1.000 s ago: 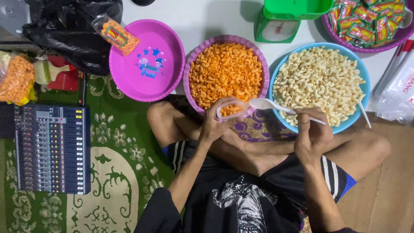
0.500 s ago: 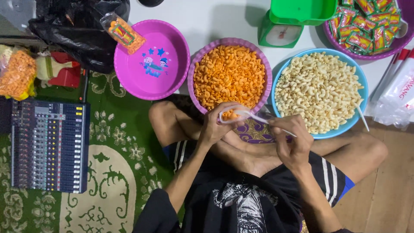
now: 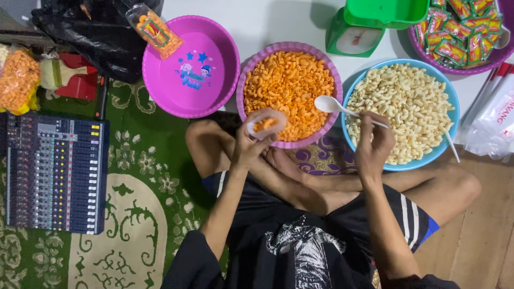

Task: Scooping orange snacks from a bowl into a small plastic bag using a spoon

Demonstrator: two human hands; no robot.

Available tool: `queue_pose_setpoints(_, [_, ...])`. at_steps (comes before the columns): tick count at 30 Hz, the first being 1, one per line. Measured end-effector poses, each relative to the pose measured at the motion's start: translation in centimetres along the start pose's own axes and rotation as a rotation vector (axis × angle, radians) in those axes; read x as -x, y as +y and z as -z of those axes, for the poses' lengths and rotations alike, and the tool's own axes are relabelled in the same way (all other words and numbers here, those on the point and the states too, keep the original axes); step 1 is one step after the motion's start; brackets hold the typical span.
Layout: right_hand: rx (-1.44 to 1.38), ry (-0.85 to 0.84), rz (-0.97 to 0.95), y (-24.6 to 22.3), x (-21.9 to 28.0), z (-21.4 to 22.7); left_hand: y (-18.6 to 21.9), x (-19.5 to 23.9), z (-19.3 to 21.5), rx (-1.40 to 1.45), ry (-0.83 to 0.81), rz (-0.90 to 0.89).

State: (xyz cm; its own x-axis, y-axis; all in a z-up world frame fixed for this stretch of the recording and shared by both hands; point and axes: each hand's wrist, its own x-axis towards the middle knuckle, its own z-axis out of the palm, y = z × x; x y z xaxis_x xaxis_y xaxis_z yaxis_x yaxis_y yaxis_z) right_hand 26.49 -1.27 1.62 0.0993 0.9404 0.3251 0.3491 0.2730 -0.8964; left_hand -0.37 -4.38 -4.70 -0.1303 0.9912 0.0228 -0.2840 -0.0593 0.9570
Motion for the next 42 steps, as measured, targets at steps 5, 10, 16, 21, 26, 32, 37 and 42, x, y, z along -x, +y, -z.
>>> queue_pose_setpoints(5, [0.228, -0.078, 0.034, 6.2, 1.0, -1.0, 3.4, 0.1, 0.9, -0.226, 0.129, -0.008])
queue_pose_setpoints(10, [0.301, -0.129, 0.079, 7.1, 1.4, -2.0, 4.6, 0.7, 0.5, -0.417, 0.264, -0.012])
queue_pose_setpoints(16, [0.331, -0.188, 0.123, 5.5, 1.0, -2.5, 1.6, 0.9, 1.0, -0.599, 0.275, -0.037])
queue_pose_setpoints(21, [0.184, -0.178, -0.14, 1.7, 0.5, -3.6, 0.8, 1.1, 1.0, -0.612, 0.231, -0.015])
queue_pose_setpoints(26, [0.039, -0.146, -0.225, 5.6, 0.9, -2.5, 2.3, 1.4, 0.3, -0.581, 0.199, 0.006])
queue_pose_setpoints(32, [-0.054, -0.064, -0.295, 7.9, 2.0, -1.9, 1.3, 1.3, -0.3, -0.567, 0.159, 0.017])
queue_pose_setpoints(37, [-0.113, -0.027, -0.271, 5.9, 1.6, -0.4, 0.9, 0.9, -1.4, -0.527, 0.098, -0.009])
queue_pose_setpoints(42, [-0.182, -0.044, -0.267, 1.2, 0.9, 1.1, 0.2, 1.0, -2.9, -0.461, 0.04, -0.02])
